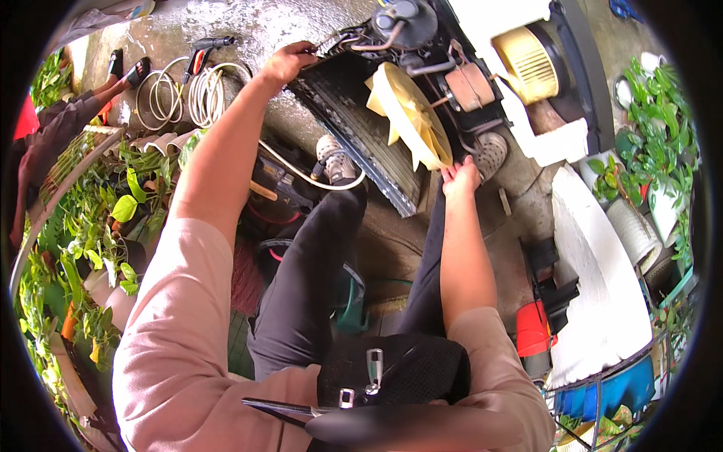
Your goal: The person uses a cordless drill to remove and reinstall screws on a disassembled air conditioner unit. They handle the fan blade and internal components, then reattach a plastic cover. The task is performed on the floor in a cluttered outdoor area.
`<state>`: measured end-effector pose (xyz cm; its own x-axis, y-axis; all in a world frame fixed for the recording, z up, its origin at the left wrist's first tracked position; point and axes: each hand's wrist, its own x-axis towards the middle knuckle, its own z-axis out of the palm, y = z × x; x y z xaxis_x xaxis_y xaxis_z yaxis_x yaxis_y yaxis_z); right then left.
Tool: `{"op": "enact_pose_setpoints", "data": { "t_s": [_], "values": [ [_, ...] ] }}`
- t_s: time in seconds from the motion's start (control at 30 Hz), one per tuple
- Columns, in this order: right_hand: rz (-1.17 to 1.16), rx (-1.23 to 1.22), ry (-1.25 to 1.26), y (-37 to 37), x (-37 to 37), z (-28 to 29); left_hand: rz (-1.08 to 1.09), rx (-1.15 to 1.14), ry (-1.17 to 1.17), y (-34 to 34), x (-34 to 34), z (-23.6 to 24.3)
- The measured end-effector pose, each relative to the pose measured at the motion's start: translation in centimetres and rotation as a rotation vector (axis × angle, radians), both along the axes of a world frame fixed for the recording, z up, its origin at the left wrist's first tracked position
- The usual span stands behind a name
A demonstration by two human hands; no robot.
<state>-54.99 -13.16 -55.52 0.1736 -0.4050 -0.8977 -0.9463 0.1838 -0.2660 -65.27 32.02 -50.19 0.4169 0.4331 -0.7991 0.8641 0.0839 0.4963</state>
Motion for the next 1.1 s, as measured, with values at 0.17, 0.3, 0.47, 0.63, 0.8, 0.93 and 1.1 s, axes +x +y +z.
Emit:
{"op": "enact_pose_setpoints", "data": {
  "t_s": [0.17,0.3,0.47,0.63,0.8,0.93,1.1],
  "values": [
    [0.15,-0.023,0.08,-0.5,0.2,-2.4,0.153,-0.173,-0.061,-0.2,-0.3,0.4],
    [0.064,-0.013,0.129,-1.6,-0.4,-4.0,0.09,-0.147,-0.071,-0.1,-0.8,0.1],
    [0.113,0.049,0.079,-1.8,-0.4,-4.5,0.04,-0.081,-0.057,-0.3,-0.9,0.2],
    [0.179,0.022,0.006,-1.7,-1.0,-4.5,0.108,-0.226,-0.112,-0.6,-1.0,1.1],
    [0.167,0.079,-0.025,-3.0,-1.6,-5.7,0.124,-0.166,-0.112,-1.0,-1.4,1.7],
    [0.142,0.117,0.038,-3.7,-2.4,-6.4,0.13,-0.164,-0.095,-0.9,-1.5,1.1],
    [0.103,0.087,0.061,-2.4,-7.5,-5.8,0.098,-0.115,-0.051,0.3,-5.5,0.5]
  ]
}}
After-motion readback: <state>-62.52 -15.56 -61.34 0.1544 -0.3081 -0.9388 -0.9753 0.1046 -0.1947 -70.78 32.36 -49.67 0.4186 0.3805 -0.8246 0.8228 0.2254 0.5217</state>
